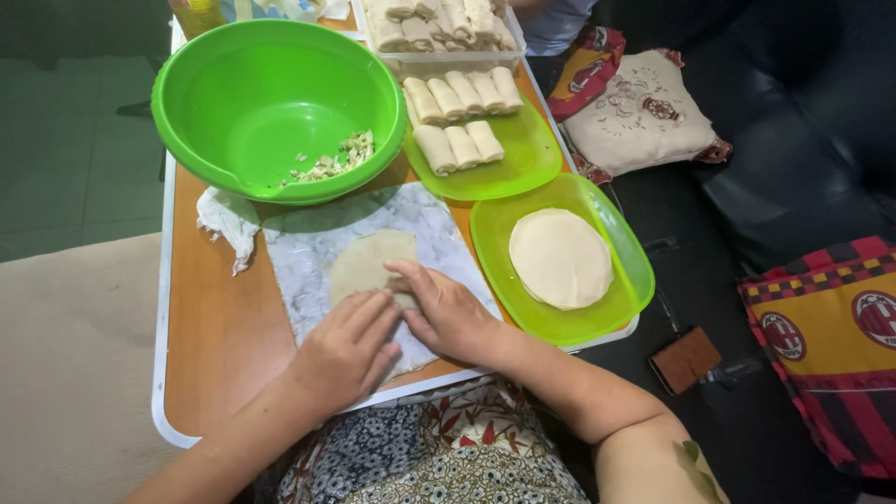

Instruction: The recorder is placing filling into dough wrappers and rolling them into pastry cylinders.

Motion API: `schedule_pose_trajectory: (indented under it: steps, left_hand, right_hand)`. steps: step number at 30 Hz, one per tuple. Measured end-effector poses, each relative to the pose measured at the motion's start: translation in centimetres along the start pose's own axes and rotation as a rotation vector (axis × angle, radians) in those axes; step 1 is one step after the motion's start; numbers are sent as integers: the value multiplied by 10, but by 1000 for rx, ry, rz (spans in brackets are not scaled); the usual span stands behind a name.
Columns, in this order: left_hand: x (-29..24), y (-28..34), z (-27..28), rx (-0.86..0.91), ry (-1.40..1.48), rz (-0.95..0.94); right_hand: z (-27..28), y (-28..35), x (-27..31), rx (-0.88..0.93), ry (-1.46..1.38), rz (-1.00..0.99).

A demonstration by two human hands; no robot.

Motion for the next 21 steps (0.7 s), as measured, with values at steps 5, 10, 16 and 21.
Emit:
schedule_pose_trajectory:
  steps: [5, 10, 16, 21]
  left_hand:
    - [-1, -2, -17, 62, -19, -20]
    - [2, 2, -30, 135, -33, 23]
    - [7, 6, -38, 151, -92, 57]
    - [4, 5, -33, 148, -46, 60]
  right_hand:
    - [-1, -4, -8, 73, 51, -68]
    - [2, -8, -16, 152, -28, -121]
    - [-1, -18, -53, 312, -282, -127]
    - [4, -38, -111, 161, -417, -264]
Point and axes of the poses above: each hand's wrist, its own y-axis away from the middle knuckle, its own z-axis out of the back of the hand, x = y × z, the point moved 8 cm from there along -y, towards the middle knuckle, and after that the axes turned 9 degrees about x, right-handed, at the moved point
